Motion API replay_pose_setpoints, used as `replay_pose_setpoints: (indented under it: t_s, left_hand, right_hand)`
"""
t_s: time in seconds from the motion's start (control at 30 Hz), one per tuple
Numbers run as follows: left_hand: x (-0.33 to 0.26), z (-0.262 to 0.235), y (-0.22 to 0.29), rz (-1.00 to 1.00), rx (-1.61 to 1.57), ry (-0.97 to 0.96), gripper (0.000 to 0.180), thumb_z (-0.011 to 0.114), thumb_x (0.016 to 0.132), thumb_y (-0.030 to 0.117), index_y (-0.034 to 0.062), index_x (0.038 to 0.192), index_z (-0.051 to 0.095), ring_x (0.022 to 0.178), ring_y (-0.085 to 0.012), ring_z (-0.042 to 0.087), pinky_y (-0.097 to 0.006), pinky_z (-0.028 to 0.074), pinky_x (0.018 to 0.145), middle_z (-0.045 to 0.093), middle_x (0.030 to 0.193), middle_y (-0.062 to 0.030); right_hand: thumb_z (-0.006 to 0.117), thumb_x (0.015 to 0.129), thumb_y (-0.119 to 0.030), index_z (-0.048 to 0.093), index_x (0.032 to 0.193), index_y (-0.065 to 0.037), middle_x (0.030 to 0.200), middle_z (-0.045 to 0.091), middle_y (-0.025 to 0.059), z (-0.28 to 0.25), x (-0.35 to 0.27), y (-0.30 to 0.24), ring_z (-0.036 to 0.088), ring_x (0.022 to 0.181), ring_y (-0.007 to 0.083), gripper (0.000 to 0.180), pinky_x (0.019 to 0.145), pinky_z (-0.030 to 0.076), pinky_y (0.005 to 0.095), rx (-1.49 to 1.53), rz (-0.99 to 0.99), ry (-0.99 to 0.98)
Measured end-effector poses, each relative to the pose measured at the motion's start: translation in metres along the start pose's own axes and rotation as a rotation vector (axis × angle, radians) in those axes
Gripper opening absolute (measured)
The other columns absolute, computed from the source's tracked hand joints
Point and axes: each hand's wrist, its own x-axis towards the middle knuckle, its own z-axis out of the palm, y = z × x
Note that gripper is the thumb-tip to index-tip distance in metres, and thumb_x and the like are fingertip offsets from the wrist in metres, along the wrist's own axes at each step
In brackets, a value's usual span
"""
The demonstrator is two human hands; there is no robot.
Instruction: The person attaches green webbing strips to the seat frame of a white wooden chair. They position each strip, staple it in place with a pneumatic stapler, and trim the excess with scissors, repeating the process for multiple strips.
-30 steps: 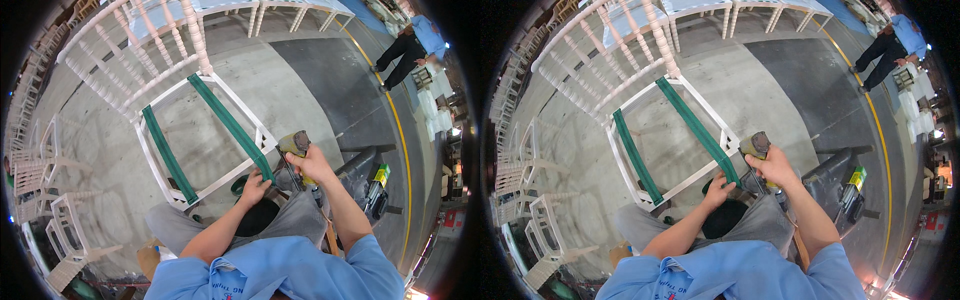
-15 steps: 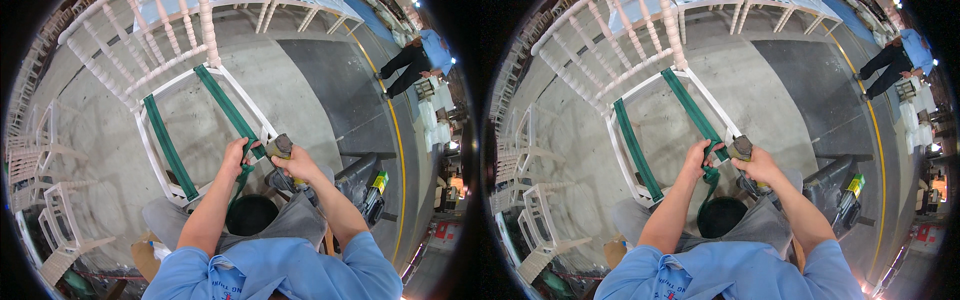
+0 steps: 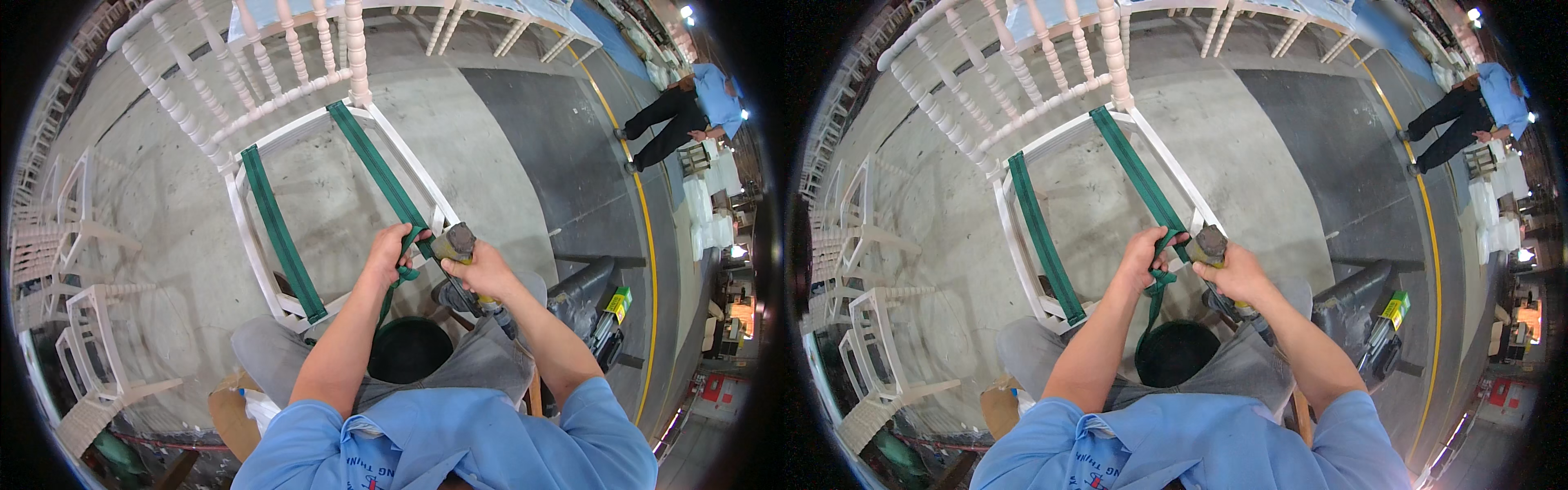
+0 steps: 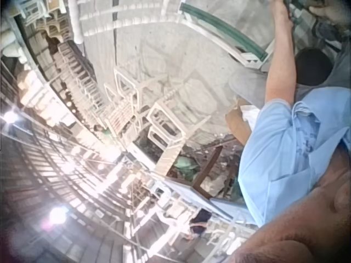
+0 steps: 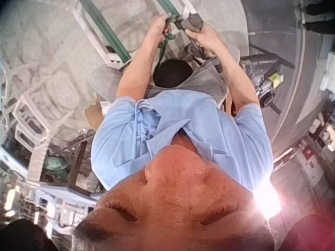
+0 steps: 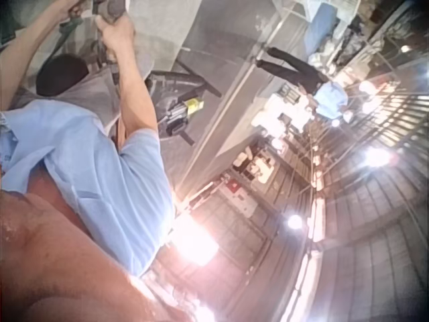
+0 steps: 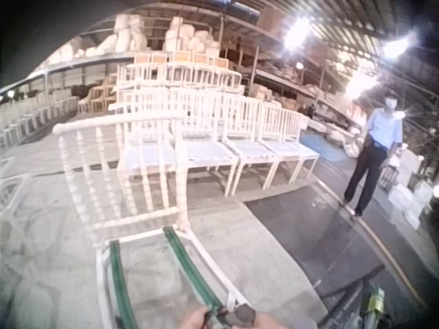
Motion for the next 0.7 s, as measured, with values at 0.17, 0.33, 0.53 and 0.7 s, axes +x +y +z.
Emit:
replay_pose_setpoints:
  t_s: [0.17, 0.33, 0.53, 0.7]
  left_hand:
    - [0.002, -0.006, -0.004, 0.019, -0.008, -0.015, 0.033, 0.050, 0.106, 0.023, -0.0033, 0.118, 0.065, 0.044, -0.0097, 0.037, -0.029, 0.044, 0.046, 0.079, 0.119, -0.0161]
    - [0.000, -0.003, -0.002, 0.030, -0.011, -0.020, 0.027, 0.051, 0.106, 0.025, 0.0015, 0.108, 0.065, 0.043, -0.0111, 0.039, -0.031, 0.042, 0.044, 0.081, 0.109, -0.0141]
    - [-0.018, 0.008, -0.016, 0.085, 0.205, 0.061, 0.035, 0.057, 0.106, 0.030, 0.0002, 0.122, 0.065, 0.070, -0.0120, 0.061, -0.030, 0.049, 0.052, 0.081, 0.107, -0.0086]
    - [-0.039, -0.002, -0.043, 0.216, 0.341, 0.292, 0.037, 0.066, 0.105, 0.029, -0.0007, 0.126, 0.065, 0.078, -0.0149, 0.063, -0.030, 0.055, 0.054, 0.067, 0.105, -0.0045]
  right_hand:
    - [0.083, 0.092, -0.030, 0.067, 0.121, 0.001, 0.081, 0.071, 0.0056, 0.008, -0.005, -0.006, 0.063, 0.057, 0.0132, 0.045, 0.055, 0.054, 0.0334, -0.106, -0.007, -0.021]
    - [0.083, 0.094, -0.031, 0.068, 0.119, -0.001, 0.078, 0.069, 0.0025, -0.022, -0.023, -0.003, 0.063, 0.057, 0.0124, 0.042, 0.056, 0.053, 0.0317, 0.070, -0.038, 0.061]
    - [0.079, 0.099, -0.031, 0.066, 0.120, -0.003, 0.096, 0.069, 0.0059, -0.126, -0.120, 0.029, 0.065, 0.064, 0.0139, 0.037, 0.058, 0.053, 0.0307, 0.314, -0.142, 0.448]
    - [0.080, 0.098, -0.036, 0.064, 0.122, -0.005, 0.097, 0.067, 0.0044, -0.205, -0.181, 0.125, 0.065, 0.069, 0.0150, 0.042, 0.058, 0.054, 0.0337, 0.556, 0.116, 0.705]
